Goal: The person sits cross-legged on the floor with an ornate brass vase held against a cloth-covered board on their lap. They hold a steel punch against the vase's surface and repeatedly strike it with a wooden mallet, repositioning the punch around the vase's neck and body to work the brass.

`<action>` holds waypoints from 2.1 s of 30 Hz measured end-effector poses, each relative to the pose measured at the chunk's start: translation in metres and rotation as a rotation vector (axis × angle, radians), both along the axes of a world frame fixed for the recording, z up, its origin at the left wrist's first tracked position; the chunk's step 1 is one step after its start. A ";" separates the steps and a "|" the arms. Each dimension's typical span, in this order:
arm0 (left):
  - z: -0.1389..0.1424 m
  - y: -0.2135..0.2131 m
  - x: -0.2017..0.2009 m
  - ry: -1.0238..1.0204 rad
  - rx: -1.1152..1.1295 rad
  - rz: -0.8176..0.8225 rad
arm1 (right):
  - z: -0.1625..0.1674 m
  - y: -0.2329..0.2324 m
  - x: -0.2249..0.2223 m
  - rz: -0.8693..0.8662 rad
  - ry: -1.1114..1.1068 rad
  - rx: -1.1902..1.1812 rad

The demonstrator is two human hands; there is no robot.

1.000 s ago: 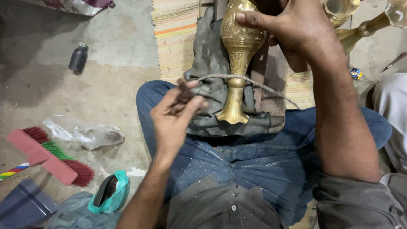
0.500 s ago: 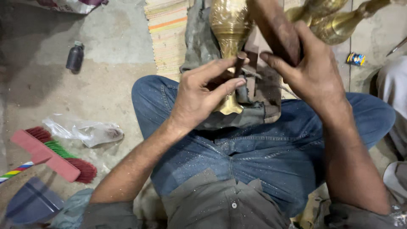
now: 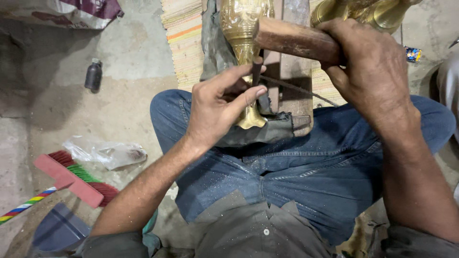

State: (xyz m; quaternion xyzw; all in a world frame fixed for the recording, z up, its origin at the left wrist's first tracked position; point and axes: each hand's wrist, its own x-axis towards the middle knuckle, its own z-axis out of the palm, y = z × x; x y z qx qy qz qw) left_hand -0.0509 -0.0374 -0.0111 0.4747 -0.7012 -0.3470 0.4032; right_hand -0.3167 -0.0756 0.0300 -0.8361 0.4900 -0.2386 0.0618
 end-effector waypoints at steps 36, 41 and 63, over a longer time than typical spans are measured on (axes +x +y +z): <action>0.005 -0.004 0.000 -0.013 0.018 -0.032 | -0.032 -0.019 -0.013 0.058 -0.291 0.182; 0.004 -0.005 0.000 -0.010 0.020 -0.041 | -0.030 -0.019 -0.023 -0.055 -0.118 0.164; 0.006 -0.007 0.002 -0.006 0.029 -0.068 | -0.038 -0.010 -0.020 -0.033 -0.242 0.275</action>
